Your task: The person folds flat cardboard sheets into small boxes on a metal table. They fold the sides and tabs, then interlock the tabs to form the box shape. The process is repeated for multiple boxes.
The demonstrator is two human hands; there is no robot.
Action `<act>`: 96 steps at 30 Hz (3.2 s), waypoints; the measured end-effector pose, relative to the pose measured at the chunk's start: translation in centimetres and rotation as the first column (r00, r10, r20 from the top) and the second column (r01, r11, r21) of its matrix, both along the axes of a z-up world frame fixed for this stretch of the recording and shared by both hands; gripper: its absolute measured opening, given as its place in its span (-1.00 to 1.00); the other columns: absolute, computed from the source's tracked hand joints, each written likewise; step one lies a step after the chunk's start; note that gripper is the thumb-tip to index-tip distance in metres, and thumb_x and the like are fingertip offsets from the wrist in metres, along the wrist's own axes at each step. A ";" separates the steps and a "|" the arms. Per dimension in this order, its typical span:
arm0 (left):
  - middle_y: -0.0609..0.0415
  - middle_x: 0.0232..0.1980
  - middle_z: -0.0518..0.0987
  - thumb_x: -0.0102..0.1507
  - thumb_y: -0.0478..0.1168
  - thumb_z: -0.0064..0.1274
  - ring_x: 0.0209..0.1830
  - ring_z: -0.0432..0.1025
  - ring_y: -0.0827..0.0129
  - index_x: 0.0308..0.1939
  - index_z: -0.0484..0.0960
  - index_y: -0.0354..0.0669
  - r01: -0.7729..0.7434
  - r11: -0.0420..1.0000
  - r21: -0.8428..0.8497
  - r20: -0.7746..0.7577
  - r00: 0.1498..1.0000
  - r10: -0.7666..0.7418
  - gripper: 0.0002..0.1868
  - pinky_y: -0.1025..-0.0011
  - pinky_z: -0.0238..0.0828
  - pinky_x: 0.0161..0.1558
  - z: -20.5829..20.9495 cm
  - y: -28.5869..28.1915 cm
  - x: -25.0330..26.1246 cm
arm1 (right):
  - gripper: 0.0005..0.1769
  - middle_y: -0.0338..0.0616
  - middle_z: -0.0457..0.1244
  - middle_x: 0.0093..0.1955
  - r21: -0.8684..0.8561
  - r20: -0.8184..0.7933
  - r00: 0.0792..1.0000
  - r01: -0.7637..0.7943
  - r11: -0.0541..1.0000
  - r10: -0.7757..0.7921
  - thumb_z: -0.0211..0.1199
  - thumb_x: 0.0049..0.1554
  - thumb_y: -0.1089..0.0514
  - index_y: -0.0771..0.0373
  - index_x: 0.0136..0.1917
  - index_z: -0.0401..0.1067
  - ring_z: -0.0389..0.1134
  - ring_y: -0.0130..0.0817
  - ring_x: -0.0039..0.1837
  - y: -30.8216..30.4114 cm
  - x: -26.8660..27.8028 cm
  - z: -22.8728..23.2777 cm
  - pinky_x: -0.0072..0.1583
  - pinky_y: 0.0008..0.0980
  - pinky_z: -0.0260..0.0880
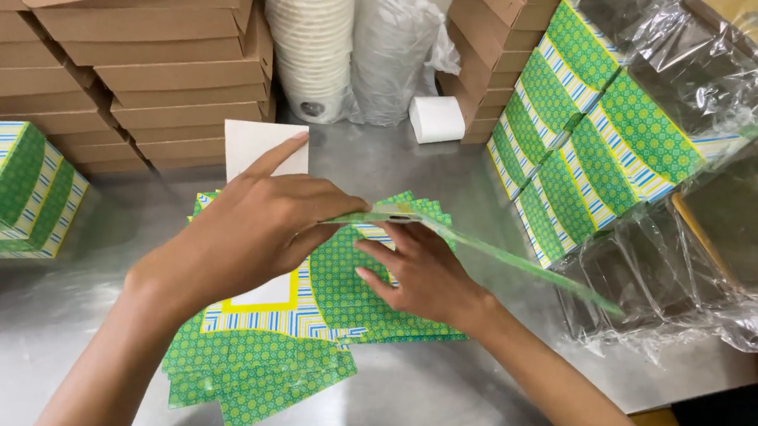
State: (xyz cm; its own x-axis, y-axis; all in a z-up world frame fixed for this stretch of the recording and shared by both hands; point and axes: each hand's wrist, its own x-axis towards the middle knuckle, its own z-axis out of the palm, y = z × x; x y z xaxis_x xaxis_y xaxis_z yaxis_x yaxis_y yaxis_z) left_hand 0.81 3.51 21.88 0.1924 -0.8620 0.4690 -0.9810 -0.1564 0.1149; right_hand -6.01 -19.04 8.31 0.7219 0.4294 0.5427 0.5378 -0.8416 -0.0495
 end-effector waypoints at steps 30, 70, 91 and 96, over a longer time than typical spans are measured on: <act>-0.05 -0.24 0.61 0.40 0.17 -0.20 -0.01 0.43 -0.06 -0.17 0.61 -0.22 0.031 0.866 0.499 -0.519 0.811 0.271 -0.48 -0.03 -0.02 0.44 -18.2 0.3 -2.6 | -0.73 -0.23 0.27 0.12 0.413 -0.487 0.839 -0.023 0.911 0.242 0.26 0.19 0.03 0.06 0.15 0.51 0.28 -0.27 0.22 -1.8 -3.9 -2.6 0.26 -0.27 0.22; -0.11 0.55 0.23 0.31 0.21 0.03 0.58 0.03 0.03 0.46 0.29 -0.19 -0.286 0.955 0.077 -0.339 0.893 0.295 -0.21 -0.05 -0.32 0.53 -23.9 0.0 0.5 | -0.64 0.29 0.03 0.51 0.116 -0.263 0.916 -0.282 0.952 0.303 0.14 0.27 -0.08 0.03 0.25 0.54 0.07 0.20 0.50 0.7 -2.8 -7.4 0.49 0.25 -0.03; 0.09 -0.06 0.55 0.17 0.00 0.23 0.10 0.53 0.08 0.02 0.63 -0.02 -0.249 0.890 0.383 -0.517 0.740 0.430 -0.61 -0.18 -0.06 0.50 -17.8 -2.6 5.5 | -0.69 -0.02 0.12 0.49 0.107 -0.204 0.960 -0.172 0.979 0.191 0.12 0.24 -0.05 -0.22 0.23 0.51 0.12 -0.02 0.54 -1.9 -4.1 -9.5 0.47 0.14 0.03; -0.12 -0.32 0.65 0.34 0.04 -0.06 -0.30 0.50 0.13 -0.02 0.50 -0.25 0.143 0.851 0.505 -0.808 0.425 0.407 -0.60 0.11 0.43 -0.10 -15.1 -4.5 7.7 | -0.70 0.05 0.15 0.47 0.173 -0.051 0.975 -0.205 0.963 0.216 0.17 0.20 0.02 -0.17 0.19 0.53 0.17 0.05 0.51 -1.9 -4.2 -10.1 0.42 0.16 0.12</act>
